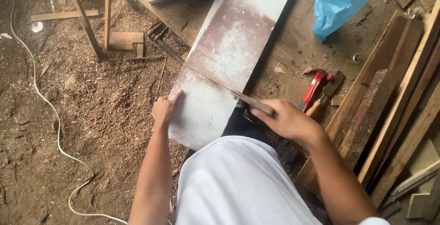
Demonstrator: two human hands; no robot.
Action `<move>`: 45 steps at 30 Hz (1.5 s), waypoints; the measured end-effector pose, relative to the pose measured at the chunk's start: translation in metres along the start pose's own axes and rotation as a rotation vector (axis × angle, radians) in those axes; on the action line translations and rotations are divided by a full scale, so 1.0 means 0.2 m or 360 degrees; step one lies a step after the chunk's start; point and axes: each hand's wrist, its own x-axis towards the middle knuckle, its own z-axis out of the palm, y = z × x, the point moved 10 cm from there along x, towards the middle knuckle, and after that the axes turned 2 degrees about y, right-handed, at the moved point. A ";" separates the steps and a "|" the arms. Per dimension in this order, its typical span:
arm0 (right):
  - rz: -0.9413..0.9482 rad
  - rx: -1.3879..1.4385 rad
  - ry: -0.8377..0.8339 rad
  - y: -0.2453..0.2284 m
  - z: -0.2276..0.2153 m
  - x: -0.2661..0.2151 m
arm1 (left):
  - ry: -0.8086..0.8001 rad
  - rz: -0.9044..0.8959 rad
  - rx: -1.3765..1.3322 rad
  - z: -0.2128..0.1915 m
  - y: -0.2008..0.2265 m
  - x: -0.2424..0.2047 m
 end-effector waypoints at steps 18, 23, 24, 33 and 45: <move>0.0082 -0.0076 0.0070 -0.03 0.10 0.36 | 0.0073 0.0042 -0.0045 -0.03 0.05 0.02; -0.0254 0.0015 0.0270 0.05 -0.06 -0.17 | 0.0078 0.0055 0.0064 -0.02 0.01 0.00; -0.0227 -0.0006 0.0248 0.07 -0.07 -0.19 | 0.0040 -0.0005 0.0058 -0.01 0.00 0.02; 0.0025 0.0005 0.0087 -0.05 0.10 0.53 | 0.0023 0.0024 0.0133 0.00 0.00 0.06; -0.0138 0.0021 0.0170 0.19 0.00 -0.22 | 0.0016 0.0058 0.0178 -0.03 0.03 0.00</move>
